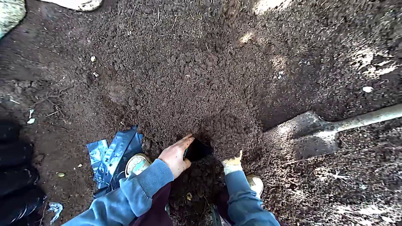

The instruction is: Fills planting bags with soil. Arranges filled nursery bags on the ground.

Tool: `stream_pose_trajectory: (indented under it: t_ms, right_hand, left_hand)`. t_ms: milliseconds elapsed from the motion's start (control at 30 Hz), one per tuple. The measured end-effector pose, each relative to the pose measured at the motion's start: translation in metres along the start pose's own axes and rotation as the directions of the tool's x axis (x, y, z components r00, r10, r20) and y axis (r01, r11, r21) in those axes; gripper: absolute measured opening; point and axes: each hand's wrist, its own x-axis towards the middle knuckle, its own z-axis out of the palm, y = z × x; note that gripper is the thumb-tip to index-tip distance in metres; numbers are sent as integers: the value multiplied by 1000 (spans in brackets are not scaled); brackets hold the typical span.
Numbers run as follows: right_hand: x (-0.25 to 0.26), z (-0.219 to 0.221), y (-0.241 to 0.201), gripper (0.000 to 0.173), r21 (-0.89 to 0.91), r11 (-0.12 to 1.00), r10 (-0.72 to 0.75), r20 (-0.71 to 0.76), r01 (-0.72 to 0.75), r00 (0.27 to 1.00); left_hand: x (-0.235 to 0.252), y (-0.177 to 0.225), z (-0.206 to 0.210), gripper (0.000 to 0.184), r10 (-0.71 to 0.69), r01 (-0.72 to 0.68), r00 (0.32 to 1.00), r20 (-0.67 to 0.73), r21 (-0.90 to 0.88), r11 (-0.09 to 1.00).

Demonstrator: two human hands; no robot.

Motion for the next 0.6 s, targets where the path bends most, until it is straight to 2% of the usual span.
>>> stream_pose_trajectory:
  t_ms: [33,100,167,233,300,367,400,500,533,600]
  right_hand:
    - [-7,0,-5,56,32,999,-34,2,34,999]
    - [-18,4,-14,70,331,943,-5,64,-16,998]
    - [-31,9,-15,79,470,880,19,105,-67,994]
    - [-41,20,-16,74,555,826,10,166,-102,986]
    - [-46,31,-19,66,586,794,-32,309,-164,950]
    - [-50,38,-27,55,542,825,-92,412,-163,906]
    - [-53,40,-32,49,486,866,-124,439,-119,890]
    - [-65,45,-38,33,211,968,-223,460,138,860]
    - [-70,46,-38,33,119,965,-262,485,233,835]
    - [-81,46,-43,33,-16,943,-275,529,333,803]
  left_hand:
    - [2,3,0,80,-5,5,1000,7,6,1000]
    - [7,10,0,80,-17,17,1000,8,7,1000]
    - [12,13,2,79,-10,10,1000,-21,-3,1000]
    - [12,15,3,76,-18,18,998,-54,-4,1000]
    - [7,17,2,69,-82,83,994,-75,12,996]
    - [1,15,0,62,-128,132,988,-84,46,990]
    - [-1,11,0,66,-120,124,989,-89,51,991]
    - [-5,1,6,81,-62,67,994,-88,57,996]
    - [-5,-1,8,82,-46,51,994,-95,50,997]
    - [-5,-5,8,83,-28,32,994,-102,40,999]
